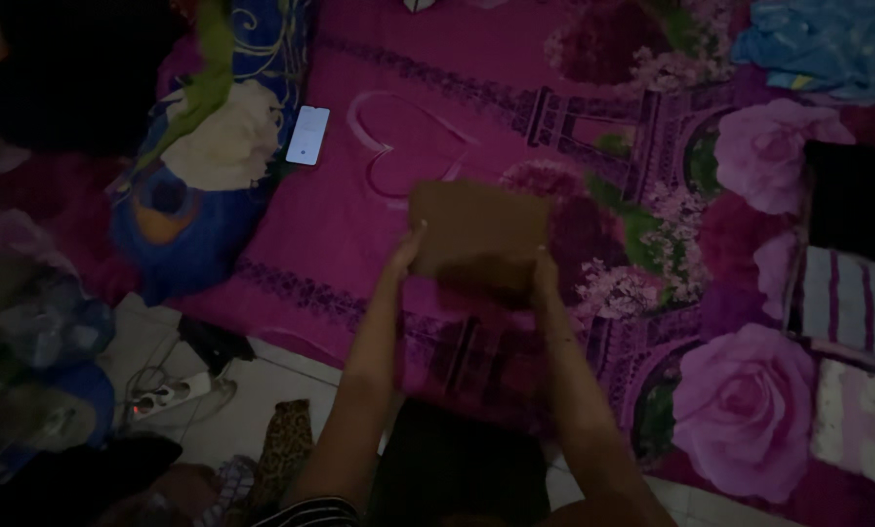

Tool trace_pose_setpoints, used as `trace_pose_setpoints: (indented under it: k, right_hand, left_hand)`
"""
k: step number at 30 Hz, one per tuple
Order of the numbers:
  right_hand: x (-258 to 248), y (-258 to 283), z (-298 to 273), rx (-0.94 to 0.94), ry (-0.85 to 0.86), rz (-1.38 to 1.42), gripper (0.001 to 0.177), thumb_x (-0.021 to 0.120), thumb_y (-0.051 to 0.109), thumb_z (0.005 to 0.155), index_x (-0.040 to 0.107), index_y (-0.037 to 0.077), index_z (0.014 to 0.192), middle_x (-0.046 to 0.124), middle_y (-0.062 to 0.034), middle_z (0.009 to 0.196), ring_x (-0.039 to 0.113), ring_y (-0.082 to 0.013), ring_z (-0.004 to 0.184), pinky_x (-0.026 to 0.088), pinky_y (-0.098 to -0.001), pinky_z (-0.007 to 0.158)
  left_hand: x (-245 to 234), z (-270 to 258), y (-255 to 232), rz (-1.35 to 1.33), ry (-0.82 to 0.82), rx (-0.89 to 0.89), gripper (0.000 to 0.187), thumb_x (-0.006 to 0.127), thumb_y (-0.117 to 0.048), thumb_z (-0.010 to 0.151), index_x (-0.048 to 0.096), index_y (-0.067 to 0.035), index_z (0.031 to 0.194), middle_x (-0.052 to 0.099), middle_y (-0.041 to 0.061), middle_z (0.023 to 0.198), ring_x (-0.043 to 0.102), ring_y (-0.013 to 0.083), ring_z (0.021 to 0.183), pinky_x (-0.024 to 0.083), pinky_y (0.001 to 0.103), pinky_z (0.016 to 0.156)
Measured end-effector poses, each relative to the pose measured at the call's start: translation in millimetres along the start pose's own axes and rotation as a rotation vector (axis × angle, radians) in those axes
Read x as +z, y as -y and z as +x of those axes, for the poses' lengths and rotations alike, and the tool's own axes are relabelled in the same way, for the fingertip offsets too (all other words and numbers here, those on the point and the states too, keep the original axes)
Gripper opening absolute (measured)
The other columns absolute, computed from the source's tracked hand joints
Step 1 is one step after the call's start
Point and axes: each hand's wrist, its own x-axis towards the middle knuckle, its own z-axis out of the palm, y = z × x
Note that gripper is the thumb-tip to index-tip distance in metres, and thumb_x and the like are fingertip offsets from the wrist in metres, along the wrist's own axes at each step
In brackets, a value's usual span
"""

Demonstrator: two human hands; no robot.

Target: The person picks up clothing items from a pile on the floor and folds them on a bed, placing the folded items in a stack.

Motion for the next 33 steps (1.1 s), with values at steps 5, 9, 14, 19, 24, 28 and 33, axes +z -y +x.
trace_pose_setpoints:
  k: [5, 9, 14, 19, 24, 28, 33]
  right_hand:
    - [-54, -12, -28, -0.006, -0.111, -0.224, 0.068, 0.048, 0.051, 0.106, 0.054, -0.002, 0.147, 0.060, -0.0160, 0.140, 0.055, -0.0280, 0.123, 0.047, -0.0380, 0.103]
    - [-81, -4, -73, -0.035, -0.097, -0.176, 0.065, 0.049, 0.050, 0.106, 0.050, 0.000, 0.148, 0.059, -0.0136, 0.140, 0.056, -0.0265, 0.124, 0.047, -0.0378, 0.104]
    - [-103, 7, -128, -0.116, -0.099, -0.354, 0.060, 0.048, 0.047, 0.108, 0.055, -0.001, 0.144, 0.065, -0.0120, 0.135, 0.061, -0.0246, 0.121, 0.048, -0.0372, 0.103]
    - [-94, 5, -170, -0.375, -0.524, -0.688, 0.039, 0.052, 0.027, 0.108, 0.059, -0.004, 0.131, 0.066, -0.0201, 0.125, 0.062, -0.0344, 0.116, 0.049, -0.0413, 0.102]
    - [-54, 21, -174, -0.745, -0.434, -0.975, 0.024, 0.055, 0.008, 0.104, 0.064, -0.004, 0.123, 0.067, -0.0270, 0.121, 0.062, -0.0439, 0.115, 0.049, -0.0462, 0.103]
    - [-35, 27, -159, -0.928, -0.102, -1.289, 0.053, 0.066, 0.023, 0.093, 0.056, 0.000, 0.140, 0.060, -0.0220, 0.142, 0.053, -0.0395, 0.134, 0.038, -0.0515, 0.115]
    - [-45, 17, -159, -0.764, -0.027, -1.464, 0.082, 0.070, 0.043, 0.092, 0.039, 0.004, 0.157, 0.038, -0.0208, 0.162, 0.033, -0.0391, 0.151, 0.022, -0.0544, 0.123]
  left_hand:
    - [24, -38, 23, -0.041, 0.121, -0.074, 0.106, 0.047, -0.077, 0.090, 0.022, -0.004, 0.163, 0.027, 0.015, 0.168, 0.030, 0.0323, 0.152, 0.027, 0.045, 0.123]
    - [52, -63, 40, -0.128, 0.133, -0.239, 0.097, 0.042, -0.071, 0.094, 0.017, -0.009, 0.165, 0.019, 0.014, 0.171, 0.020, 0.0332, 0.154, 0.024, 0.050, 0.119]
    - [80, -99, 64, -0.016, 0.035, -0.174, 0.092, 0.046, -0.068, 0.093, 0.024, -0.011, 0.161, 0.024, 0.013, 0.169, 0.023, 0.0325, 0.153, 0.025, 0.051, 0.119]
    - [107, -137, 87, 0.493, -0.518, 0.357, 0.086, 0.052, -0.064, 0.092, 0.033, -0.012, 0.157, 0.030, 0.012, 0.167, 0.028, 0.0317, 0.152, 0.026, 0.052, 0.119]
    - [153, -151, 81, 0.857, -0.314, 1.097, 0.079, 0.057, -0.060, 0.091, 0.042, -0.014, 0.153, 0.036, 0.011, 0.165, 0.032, 0.0309, 0.151, 0.028, 0.053, 0.119]
    - [183, -126, 71, 1.142, -0.230, 1.169, 0.075, 0.062, -0.057, 0.090, 0.049, -0.015, 0.150, 0.041, 0.010, 0.163, 0.035, 0.0302, 0.150, 0.029, 0.054, 0.119]
    - [158, -122, 86, 1.039, 0.061, 0.865, 0.063, 0.064, -0.058, 0.098, 0.055, -0.019, 0.146, 0.042, 0.010, 0.167, 0.035, 0.0307, 0.156, 0.031, 0.054, 0.124]
